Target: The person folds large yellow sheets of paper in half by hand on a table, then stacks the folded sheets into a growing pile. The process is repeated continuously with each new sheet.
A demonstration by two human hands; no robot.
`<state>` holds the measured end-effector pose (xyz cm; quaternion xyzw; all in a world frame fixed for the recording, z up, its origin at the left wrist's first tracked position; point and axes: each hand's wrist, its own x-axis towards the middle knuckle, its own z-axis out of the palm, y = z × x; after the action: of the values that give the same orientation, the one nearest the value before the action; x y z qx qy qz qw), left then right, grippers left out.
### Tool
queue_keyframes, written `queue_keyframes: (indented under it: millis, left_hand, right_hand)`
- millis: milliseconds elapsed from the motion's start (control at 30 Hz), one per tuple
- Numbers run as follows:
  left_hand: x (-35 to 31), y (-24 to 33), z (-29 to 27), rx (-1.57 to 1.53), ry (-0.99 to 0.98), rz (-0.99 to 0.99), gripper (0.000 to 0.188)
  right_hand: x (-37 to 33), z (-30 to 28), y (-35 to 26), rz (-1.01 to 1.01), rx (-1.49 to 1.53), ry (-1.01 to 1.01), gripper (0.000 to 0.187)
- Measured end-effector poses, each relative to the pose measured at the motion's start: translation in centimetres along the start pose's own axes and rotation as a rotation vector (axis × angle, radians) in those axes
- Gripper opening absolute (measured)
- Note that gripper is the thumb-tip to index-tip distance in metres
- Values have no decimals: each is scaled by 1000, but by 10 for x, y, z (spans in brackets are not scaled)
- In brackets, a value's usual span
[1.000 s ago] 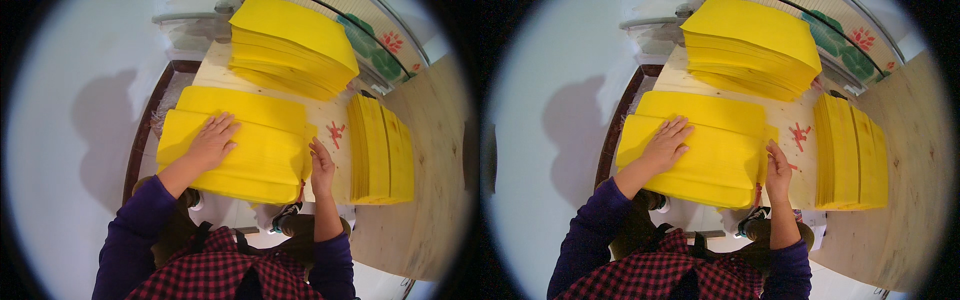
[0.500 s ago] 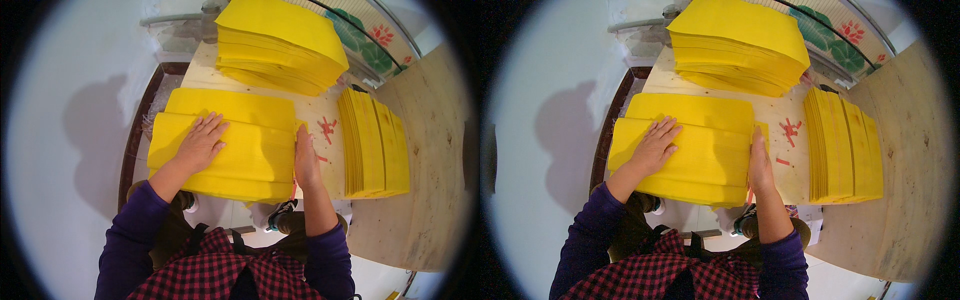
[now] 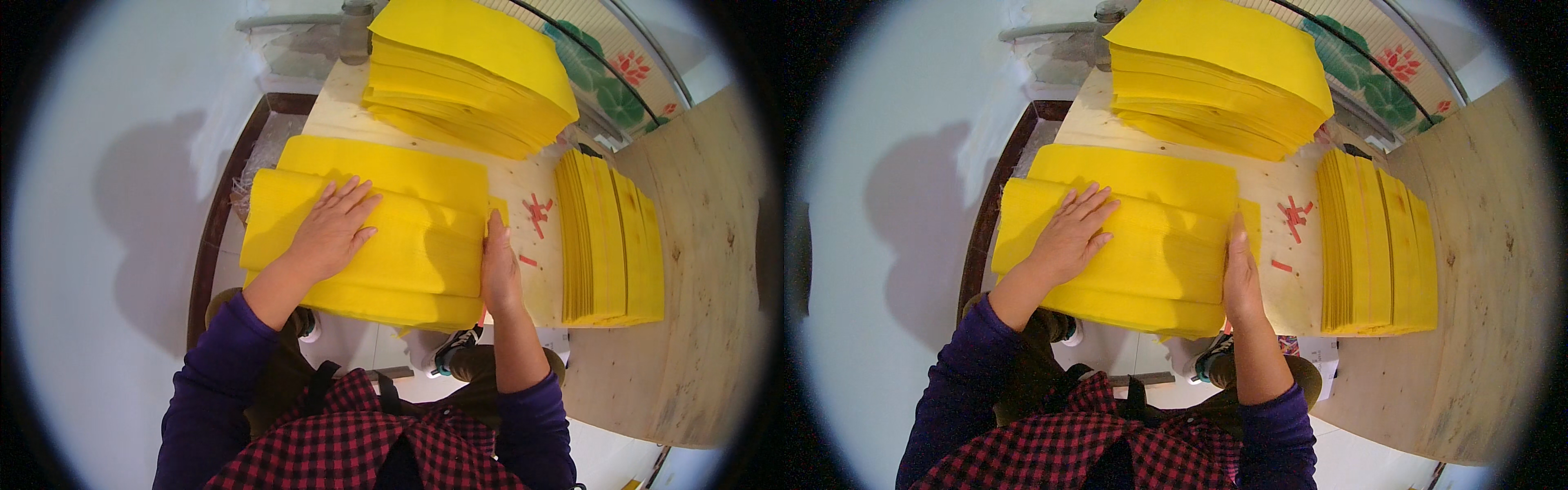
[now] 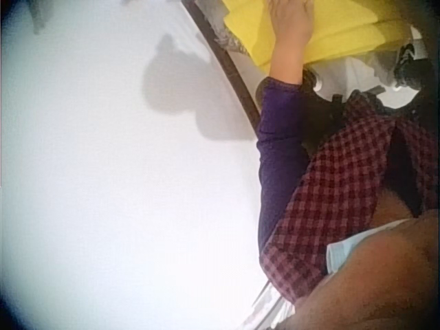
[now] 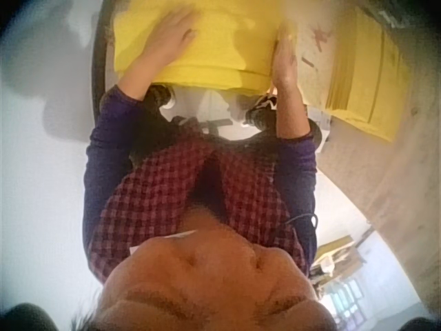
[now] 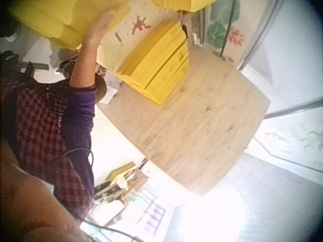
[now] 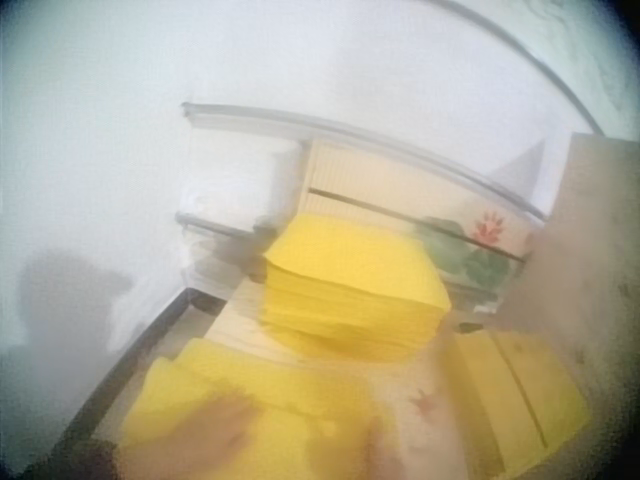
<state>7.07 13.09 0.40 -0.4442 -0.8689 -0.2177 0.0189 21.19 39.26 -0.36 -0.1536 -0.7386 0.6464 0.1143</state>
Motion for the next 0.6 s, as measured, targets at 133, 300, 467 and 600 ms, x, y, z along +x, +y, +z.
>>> queue_keyframes:
  millis: [133, 300, 467, 600]
  left_hand:
    - [0, 1, 1, 12, -43, -24, 49]
    - [-3, 0, 6, 11, -22, -5, 48]
    - [-8, 1, 8, -13, 15, 15, 48]
    - [-11, 3, 10, -61, 26, -8, 47]
  right_hand:
    - [-1, -1, -4, -24, -55, 11, 64]
    - [-4, 4, -10, -72, -148, 27, 63]
    - [-8, 18, -21, -169, -307, 35, 62]
    - [-11, 37, -32, -243, -410, 22, 62]
